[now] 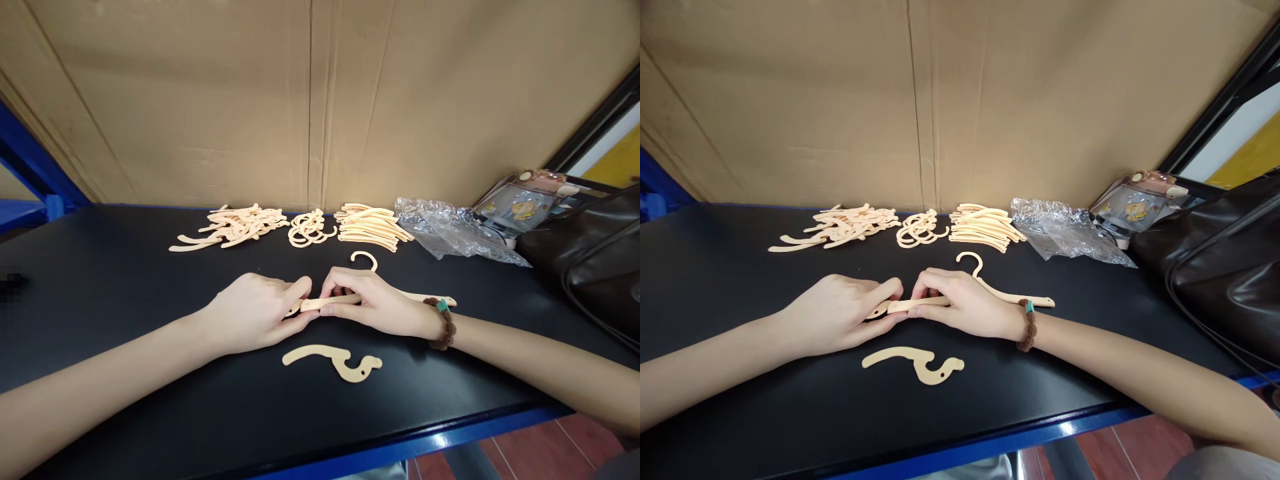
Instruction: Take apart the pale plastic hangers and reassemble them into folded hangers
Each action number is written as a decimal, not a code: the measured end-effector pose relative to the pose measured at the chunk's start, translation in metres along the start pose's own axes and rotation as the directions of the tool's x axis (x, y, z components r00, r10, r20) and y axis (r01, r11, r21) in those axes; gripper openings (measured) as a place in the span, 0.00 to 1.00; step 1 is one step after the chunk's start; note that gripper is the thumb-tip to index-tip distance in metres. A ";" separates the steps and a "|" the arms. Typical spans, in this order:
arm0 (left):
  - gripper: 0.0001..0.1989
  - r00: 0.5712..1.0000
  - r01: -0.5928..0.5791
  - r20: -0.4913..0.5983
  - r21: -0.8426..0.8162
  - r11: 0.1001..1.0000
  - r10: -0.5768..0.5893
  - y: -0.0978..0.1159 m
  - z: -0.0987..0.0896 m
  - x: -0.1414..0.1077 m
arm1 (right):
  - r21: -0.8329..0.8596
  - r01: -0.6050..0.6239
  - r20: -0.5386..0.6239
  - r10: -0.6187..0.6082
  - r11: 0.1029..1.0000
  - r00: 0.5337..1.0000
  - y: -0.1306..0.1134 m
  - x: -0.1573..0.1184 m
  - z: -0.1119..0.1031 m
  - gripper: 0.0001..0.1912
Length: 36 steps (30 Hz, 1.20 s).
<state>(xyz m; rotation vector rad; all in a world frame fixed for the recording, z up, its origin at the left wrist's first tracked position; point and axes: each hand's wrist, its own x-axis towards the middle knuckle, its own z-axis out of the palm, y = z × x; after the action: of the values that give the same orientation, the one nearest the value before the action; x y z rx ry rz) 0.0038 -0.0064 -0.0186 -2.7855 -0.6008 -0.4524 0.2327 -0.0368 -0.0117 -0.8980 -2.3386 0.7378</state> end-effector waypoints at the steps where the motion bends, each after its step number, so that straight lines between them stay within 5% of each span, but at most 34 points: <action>1: 0.11 1.000 -0.011 -0.009 0.007 1.000 0.011 0.000 0.001 0.000 | -0.015 0.014 0.002 -0.014 1.000 1.000 0.000 0.000 0.000 0.08; 7: 0.10 1.000 -0.012 -0.021 0.000 1.000 0.012 0.001 0.000 -0.001 | -0.185 0.051 -0.012 -0.054 0.981 0.998 0.001 -0.002 0.003 0.07; 16: 0.09 0.998 -0.029 0.039 -0.240 0.970 0.040 -0.001 -0.013 0.001 | -0.299 0.171 0.037 -0.168 0.939 0.985 0.003 -0.002 0.006 0.05; 20: 0.12 0.999 -0.033 0.026 -0.212 0.977 0.039 -0.003 -0.011 0.003 | -0.318 0.207 0.070 -0.195 0.925 0.978 0.002 -0.003 0.005 0.07; 24: 0.12 0.991 0.132 -0.019 -0.005 0.991 -0.132 -0.008 -0.005 0.003 | -0.346 0.210 0.051 -0.205 0.915 0.978 0.000 -0.003 0.006 0.11; 27: 0.12 0.950 0.311 -0.056 0.229 0.922 -0.306 -0.009 -0.006 0.003 | -0.386 0.130 -0.059 -0.165 0.913 0.985 0.000 -0.002 0.006 0.10; 30: 0.22 0.917 0.368 -0.007 0.403 0.838 -0.400 -0.003 -0.011 0.003 | -0.385 -0.059 -0.230 -0.034 0.921 0.972 0.003 -0.001 0.006 0.10; 33: 0.27 0.921 0.341 0.044 0.389 0.856 -0.387 0.007 -0.015 0.001 | -0.342 -0.205 -0.299 0.100 0.917 0.949 0.010 0.001 0.005 0.11; 36: 0.28 0.948 0.284 0.057 0.301 0.910 -0.314 0.015 -0.016 -0.002 | -0.313 -0.225 -0.294 0.131 0.923 0.947 0.015 0.002 0.004 0.10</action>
<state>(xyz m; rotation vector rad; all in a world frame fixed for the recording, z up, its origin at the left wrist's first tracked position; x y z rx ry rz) 0.0047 -0.0256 -0.0077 -2.4546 -1.0391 -0.2509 0.2350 -0.0267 -0.0239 -1.2917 -2.1919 0.2503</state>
